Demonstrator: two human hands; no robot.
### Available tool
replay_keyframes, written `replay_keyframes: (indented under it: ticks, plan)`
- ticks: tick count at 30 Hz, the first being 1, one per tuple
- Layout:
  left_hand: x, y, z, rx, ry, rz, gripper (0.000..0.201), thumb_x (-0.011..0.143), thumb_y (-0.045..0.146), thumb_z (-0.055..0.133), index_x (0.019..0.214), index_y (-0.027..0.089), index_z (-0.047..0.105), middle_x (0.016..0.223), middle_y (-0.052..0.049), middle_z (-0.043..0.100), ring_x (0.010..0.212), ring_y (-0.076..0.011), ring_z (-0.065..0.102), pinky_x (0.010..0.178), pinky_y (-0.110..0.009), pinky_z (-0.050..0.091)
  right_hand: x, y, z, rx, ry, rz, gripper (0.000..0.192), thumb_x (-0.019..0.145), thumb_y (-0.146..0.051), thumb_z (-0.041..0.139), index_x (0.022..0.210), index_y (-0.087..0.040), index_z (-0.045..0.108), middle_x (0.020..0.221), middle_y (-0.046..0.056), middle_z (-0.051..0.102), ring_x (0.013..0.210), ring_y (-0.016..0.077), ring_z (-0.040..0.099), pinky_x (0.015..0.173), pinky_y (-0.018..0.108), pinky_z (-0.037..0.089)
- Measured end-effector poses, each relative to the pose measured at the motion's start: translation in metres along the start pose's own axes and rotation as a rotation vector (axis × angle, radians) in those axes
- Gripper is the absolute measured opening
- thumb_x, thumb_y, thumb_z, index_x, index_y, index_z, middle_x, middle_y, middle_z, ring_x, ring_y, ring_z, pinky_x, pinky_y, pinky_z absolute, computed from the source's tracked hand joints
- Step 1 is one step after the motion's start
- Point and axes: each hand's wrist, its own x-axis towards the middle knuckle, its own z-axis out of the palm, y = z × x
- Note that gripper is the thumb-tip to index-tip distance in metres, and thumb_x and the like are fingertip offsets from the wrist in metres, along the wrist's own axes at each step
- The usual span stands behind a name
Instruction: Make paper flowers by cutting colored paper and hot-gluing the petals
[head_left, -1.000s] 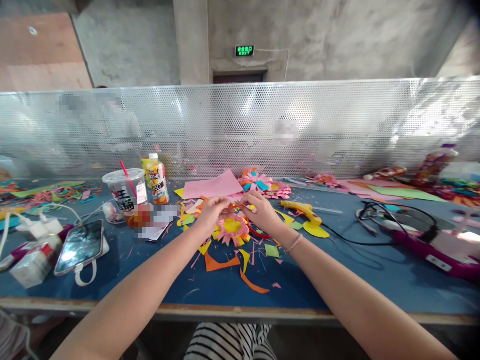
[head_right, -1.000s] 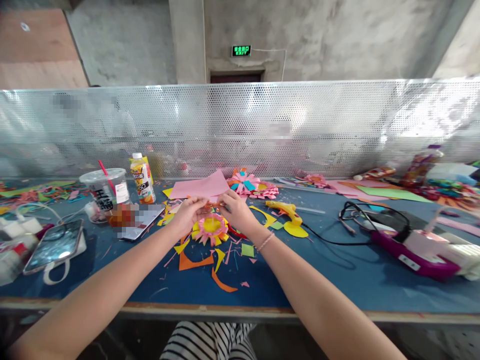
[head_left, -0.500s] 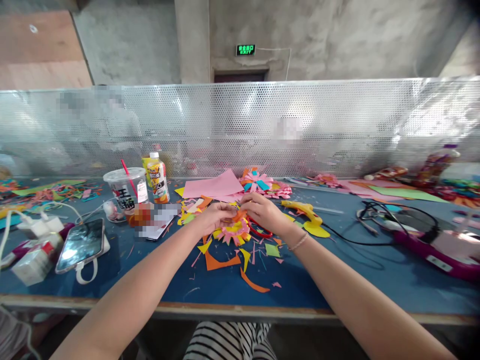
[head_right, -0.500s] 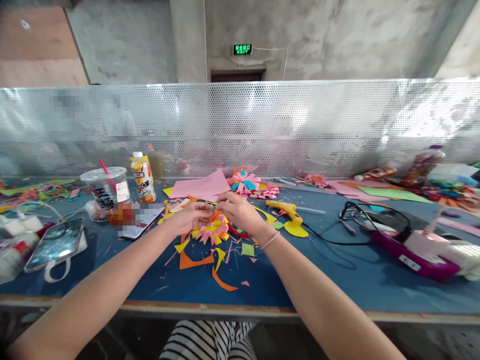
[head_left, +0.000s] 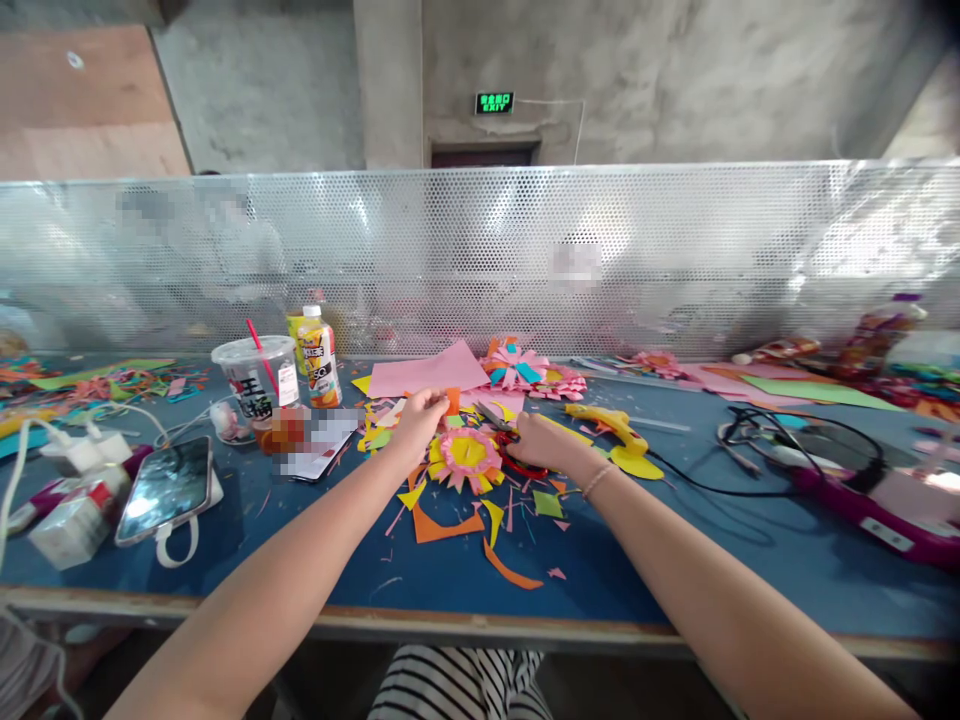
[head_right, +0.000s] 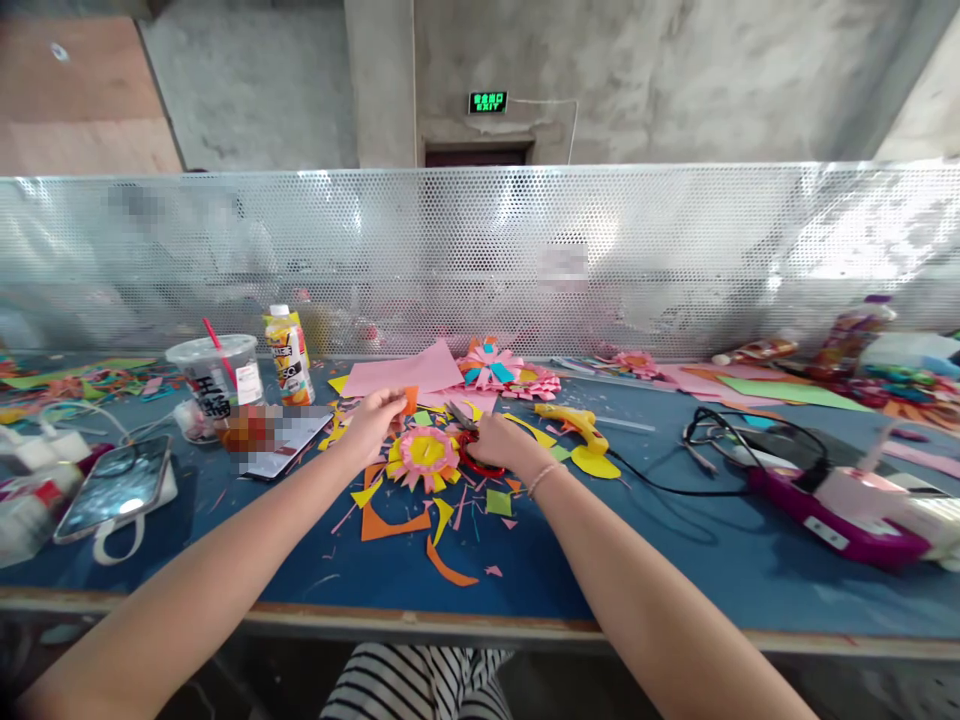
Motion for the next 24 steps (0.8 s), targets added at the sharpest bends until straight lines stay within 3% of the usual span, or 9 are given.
replay_keyframes:
  ticks: [4, 11, 16, 21, 24]
  plan:
    - [-0.001, -0.001, 0.000, 0.023, -0.001, 0.004, 0.013, 0.064, 0.023, 0.060, 0.075, 0.017, 0.055, 0.063, 0.003, 0.052, 0.046, -0.0063, 0.048, 0.042, -0.018, 0.039, 0.000, -0.006, 0.001, -0.044, -0.073, 0.078, 0.031, 0.070, -0.033, 0.053, 0.088, -0.009, 0.061, 0.082, 0.020, 0.064, 0.069, 0.0276, 0.063, 0.050, 0.030, 0.039]
    - [-0.002, 0.000, -0.002, 0.027, -0.014, -0.007, 0.014, 0.061, 0.024, 0.061, 0.068, 0.017, 0.051, 0.057, 0.003, 0.050, 0.045, -0.0067, 0.048, 0.040, -0.016, 0.037, 0.002, 0.000, 0.001, 0.017, -0.046, 0.172, 0.049, 0.067, -0.018, 0.053, 0.114, -0.005, 0.046, 0.082, 0.020, 0.065, 0.074, 0.0281, 0.064, 0.051, 0.028, 0.039]
    - [-0.002, 0.002, -0.001, -0.051, 0.011, -0.026, 0.016, 0.059, 0.024, 0.063, 0.066, 0.017, 0.051, 0.055, 0.004, 0.052, 0.043, -0.0064, 0.048, 0.041, -0.018, 0.038, 0.002, 0.004, -0.004, 0.035, 0.001, 0.229, 0.053, 0.073, -0.037, 0.052, 0.116, -0.007, 0.041, 0.091, 0.021, 0.063, 0.082, 0.0299, 0.062, 0.057, 0.029, 0.040]
    - [-0.002, 0.007, 0.000, -0.130, 0.041, -0.024, 0.022, 0.055, 0.028, 0.065, 0.066, 0.016, 0.051, 0.055, 0.005, 0.052, 0.044, -0.0062, 0.049, 0.043, -0.018, 0.041, -0.002, -0.008, -0.010, 0.158, 0.200, 0.088, 0.048, 0.081, -0.042, 0.041, 0.117, -0.010, 0.037, 0.088, 0.017, 0.063, 0.080, 0.0277, 0.062, 0.063, 0.031, 0.040]
    - [-0.001, 0.007, -0.001, -0.141, 0.048, -0.009, 0.023, 0.055, 0.030, 0.065, 0.066, 0.016, 0.050, 0.052, 0.005, 0.051, 0.043, -0.0065, 0.049, 0.044, -0.019, 0.042, -0.007, -0.020, -0.017, 0.302, 0.166, -0.061, 0.042, 0.082, -0.040, 0.040, 0.114, -0.014, 0.037, 0.089, 0.013, 0.062, 0.081, 0.0247, 0.060, 0.068, 0.031, 0.041]
